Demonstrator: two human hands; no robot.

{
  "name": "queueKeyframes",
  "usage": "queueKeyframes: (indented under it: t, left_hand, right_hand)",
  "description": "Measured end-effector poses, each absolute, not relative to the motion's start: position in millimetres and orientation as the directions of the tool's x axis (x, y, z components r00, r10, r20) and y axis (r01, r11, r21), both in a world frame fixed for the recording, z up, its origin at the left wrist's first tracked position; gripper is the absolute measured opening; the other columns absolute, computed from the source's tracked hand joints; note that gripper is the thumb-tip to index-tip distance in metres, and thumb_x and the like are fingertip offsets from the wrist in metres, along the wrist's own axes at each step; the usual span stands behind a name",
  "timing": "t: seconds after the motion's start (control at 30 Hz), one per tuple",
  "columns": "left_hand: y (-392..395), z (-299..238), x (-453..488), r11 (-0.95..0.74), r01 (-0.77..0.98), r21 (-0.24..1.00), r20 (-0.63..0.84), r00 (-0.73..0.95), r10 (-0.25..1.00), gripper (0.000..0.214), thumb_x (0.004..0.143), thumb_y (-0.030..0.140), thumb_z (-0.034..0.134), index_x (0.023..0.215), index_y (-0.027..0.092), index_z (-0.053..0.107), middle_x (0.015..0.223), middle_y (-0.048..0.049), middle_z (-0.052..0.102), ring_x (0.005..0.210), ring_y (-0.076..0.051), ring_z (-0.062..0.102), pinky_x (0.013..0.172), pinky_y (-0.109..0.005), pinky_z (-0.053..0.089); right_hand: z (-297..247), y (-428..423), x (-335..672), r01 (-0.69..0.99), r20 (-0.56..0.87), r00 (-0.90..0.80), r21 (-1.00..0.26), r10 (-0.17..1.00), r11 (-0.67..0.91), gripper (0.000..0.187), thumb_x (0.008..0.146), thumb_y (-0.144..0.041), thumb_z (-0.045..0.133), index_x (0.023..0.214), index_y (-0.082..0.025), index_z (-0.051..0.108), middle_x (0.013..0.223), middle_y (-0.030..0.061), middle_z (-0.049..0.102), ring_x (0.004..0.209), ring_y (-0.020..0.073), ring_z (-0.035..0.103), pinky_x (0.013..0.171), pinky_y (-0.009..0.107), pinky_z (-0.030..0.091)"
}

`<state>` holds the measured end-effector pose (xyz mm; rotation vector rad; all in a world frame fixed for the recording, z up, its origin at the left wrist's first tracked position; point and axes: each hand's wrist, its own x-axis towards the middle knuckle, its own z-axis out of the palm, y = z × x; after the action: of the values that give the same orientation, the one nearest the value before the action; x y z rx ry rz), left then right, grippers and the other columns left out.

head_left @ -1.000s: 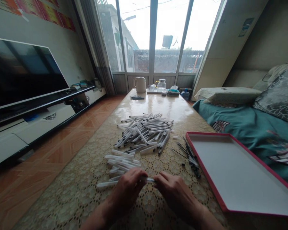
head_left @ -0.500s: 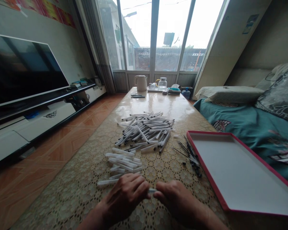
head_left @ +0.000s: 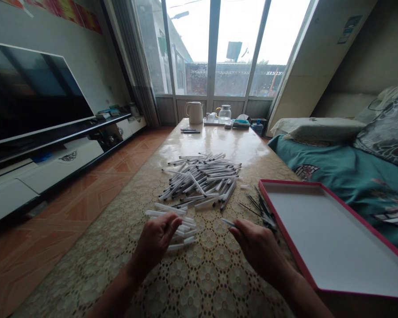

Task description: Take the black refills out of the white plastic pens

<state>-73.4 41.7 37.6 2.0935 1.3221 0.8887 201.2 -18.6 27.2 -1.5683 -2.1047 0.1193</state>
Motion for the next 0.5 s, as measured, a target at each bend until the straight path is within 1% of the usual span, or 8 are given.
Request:
queueKeyframes:
  t: [0.07,0.17,0.27,0.33,0.37,0.43,0.47,0.5]
  left_hand:
    - [44.8,32.8,-71.4,-0.393,0.673,0.626,0.327,0.231,0.916,0.028,0.083,0.040,0.052,0.093,0.017,0.066,0.074,-0.0038,0.063,0.065,-0.018,0.057,0.064,-0.026,0.041]
    - [46.2,28.5,-70.2,-0.342,0.727,0.596,0.394,0.108,0.913,0.039,0.081,0.037,0.056,0.115,0.017,0.061,0.074,-0.0033,0.061,0.064,-0.019,0.056,0.066,-0.030,0.043]
    - [39.9,30.8,-64.6,-0.313,0.626,0.715,0.392,0.012,0.920,0.036,0.078,0.035,0.060,0.109,0.018,0.064,0.078,-0.0045,0.062,0.068,-0.020,0.057,0.068,-0.030,0.044]
    - [29.3,32.7,-53.7,-0.236,0.410,0.881,0.252,0.016,0.968,0.027,0.076,0.035,0.063,0.096,0.018,0.069,0.086,-0.0066,0.065,0.074,-0.020,0.060,0.068,-0.028,0.046]
    - [22.6,32.8,-46.4,-0.140,0.268,0.953,0.122,0.082,0.989,0.027,0.075,0.034,0.065,0.095,0.018,0.069,0.087,-0.0070,0.066,0.075,-0.019,0.061,0.066,-0.026,0.047]
    - [8.4,30.9,-30.5,0.112,0.084,0.990,-0.131,0.277,0.952,0.035,0.073,0.036,0.068,0.101,0.017,0.067,0.070,-0.0033,0.064,0.055,-0.014,0.057,0.050,-0.022,0.043]
    - [2.0,29.1,-23.2,0.216,0.019,0.976,-0.208,0.358,0.910,0.038,0.071,0.037,0.070,0.103,0.016,0.066,0.061,-0.0006,0.061,0.046,-0.011,0.052,0.044,-0.020,0.039]
    - [-3.3,27.0,-17.0,0.291,-0.039,0.956,-0.250,0.409,0.877,0.039,0.070,0.036,0.072,0.103,0.016,0.066,0.061,-0.0002,0.061,0.045,-0.010,0.051,0.043,-0.019,0.038]
  right_hand:
    - [27.1,-18.8,191.6,0.847,0.299,-0.225,-0.411,0.927,0.338,0.027,0.097,-0.030,0.031,0.079,-0.020,0.049,0.072,0.0023,0.059,0.063,0.0159,0.057,0.058,0.026,0.036]
    - [25.7,-21.0,181.8,0.813,0.263,-0.237,-0.473,0.935,0.340,0.027,0.096,-0.027,0.029,0.084,-0.020,0.052,0.075,0.0041,0.061,0.067,0.0173,0.059,0.061,0.027,0.041]
    - [23.4,-23.0,178.5,0.759,0.267,-0.271,-0.532,0.925,0.376,0.026,0.096,-0.026,0.030,0.106,-0.020,0.053,0.088,0.0060,0.066,0.074,0.0180,0.063,0.063,0.026,0.044]
    - [21.4,-24.3,176.2,0.756,0.261,-0.277,-0.534,0.925,0.378,0.031,0.096,-0.028,0.032,0.123,-0.022,0.045,0.089,0.0057,0.068,0.071,0.0183,0.064,0.061,0.026,0.044]
    - [20.2,-24.9,174.3,0.764,0.248,-0.279,-0.528,0.928,0.371,0.034,0.096,-0.029,0.033,0.128,-0.021,0.041,0.085,0.0052,0.069,0.067,0.0183,0.064,0.058,0.026,0.043]
    - [17.5,-26.5,169.5,0.771,0.217,-0.296,-0.520,0.930,0.366,0.039,0.095,-0.029,0.034,0.133,-0.019,0.034,0.073,0.0033,0.068,0.057,0.0179,0.062,0.052,0.025,0.040]
    - [16.1,-27.2,166.9,0.767,0.208,-0.311,-0.521,0.927,0.374,0.040,0.095,-0.029,0.035,0.134,-0.017,0.032,0.070,0.0025,0.067,0.055,0.0178,0.061,0.051,0.025,0.039]
    - [14.9,-28.0,164.5,0.757,0.205,-0.331,-0.525,0.921,0.389,0.041,0.095,-0.029,0.035,0.134,-0.017,0.031,0.069,0.0023,0.066,0.055,0.0177,0.061,0.051,0.025,0.038]
